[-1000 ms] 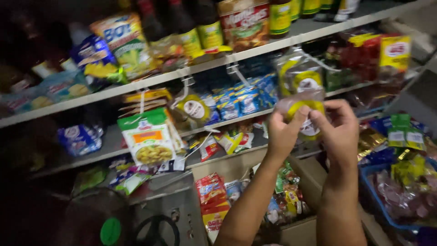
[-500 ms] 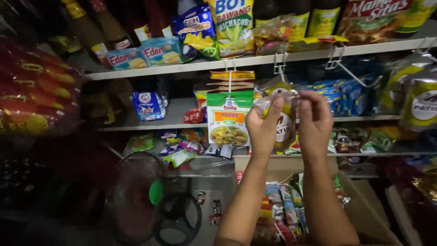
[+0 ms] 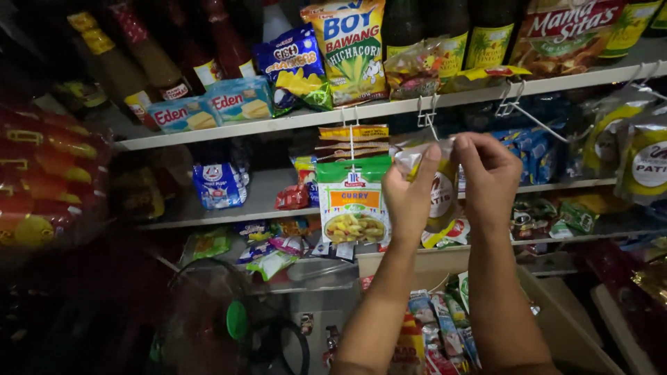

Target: Organizing and hanging various food seasoning and snack packets onto retail shelves.

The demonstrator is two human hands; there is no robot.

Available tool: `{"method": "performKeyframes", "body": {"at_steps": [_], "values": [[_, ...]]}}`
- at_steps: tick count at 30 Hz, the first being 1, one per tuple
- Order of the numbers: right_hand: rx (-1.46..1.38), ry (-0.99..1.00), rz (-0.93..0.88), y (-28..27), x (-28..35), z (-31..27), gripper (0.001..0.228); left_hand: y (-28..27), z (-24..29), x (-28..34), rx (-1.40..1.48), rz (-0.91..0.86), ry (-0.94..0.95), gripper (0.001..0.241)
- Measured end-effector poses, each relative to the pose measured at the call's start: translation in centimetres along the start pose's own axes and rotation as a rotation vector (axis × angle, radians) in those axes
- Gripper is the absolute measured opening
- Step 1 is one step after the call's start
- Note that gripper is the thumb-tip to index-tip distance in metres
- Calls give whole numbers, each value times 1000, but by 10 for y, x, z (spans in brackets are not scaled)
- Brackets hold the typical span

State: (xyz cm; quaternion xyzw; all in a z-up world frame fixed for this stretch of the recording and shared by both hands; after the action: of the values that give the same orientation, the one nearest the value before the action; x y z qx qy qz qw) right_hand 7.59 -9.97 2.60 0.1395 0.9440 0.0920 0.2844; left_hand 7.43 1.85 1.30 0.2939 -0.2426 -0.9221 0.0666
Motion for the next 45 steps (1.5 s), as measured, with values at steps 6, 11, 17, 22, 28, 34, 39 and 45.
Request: {"method": "performKeyframes", "body": {"at_steps": [6, 11, 17, 22, 28, 34, 39, 45], "values": [[-57, 105, -1, -2, -2, 18, 11, -8, -16, 1, 42, 9, -35, 28], [-74, 117, -3, 1, -5, 59, 11, -16, -49, -8, 1, 58, -39, 29], [-10, 13, 26, -13, -6, 133, 28, -24, -119, -21, -109, 112, -69, 38], [261, 86, 19, -49, -3, 166, 42, -26, -166, -29, -44, 270, -88, 38], [240, 162, -36, -123, 0, 164, 39, 21, -238, 40, -49, 357, -157, 38], [293, 167, -35, -212, -14, 121, 22, 112, -285, 97, -17, 51, -380, 35], [287, 194, 116, -298, -29, 83, 21, 201, -282, 105, 60, -157, -209, 38], [390, -60, 218, -347, -49, 37, 29, 256, -286, 112, -45, -165, -128, 50]]}}
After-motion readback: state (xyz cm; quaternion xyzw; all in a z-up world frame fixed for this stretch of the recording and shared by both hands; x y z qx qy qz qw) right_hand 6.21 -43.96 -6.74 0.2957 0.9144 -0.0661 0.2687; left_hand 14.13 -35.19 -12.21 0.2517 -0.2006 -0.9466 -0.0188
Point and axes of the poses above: each hand's wrist, its own x-axis away from the middle knuckle, its own y-axis out of the palm, z = x × y, the point moved 2 cm from there along -x, towards the middle knuckle, and after that the axes turned 7 degrees about y, right-handed, at the moved point
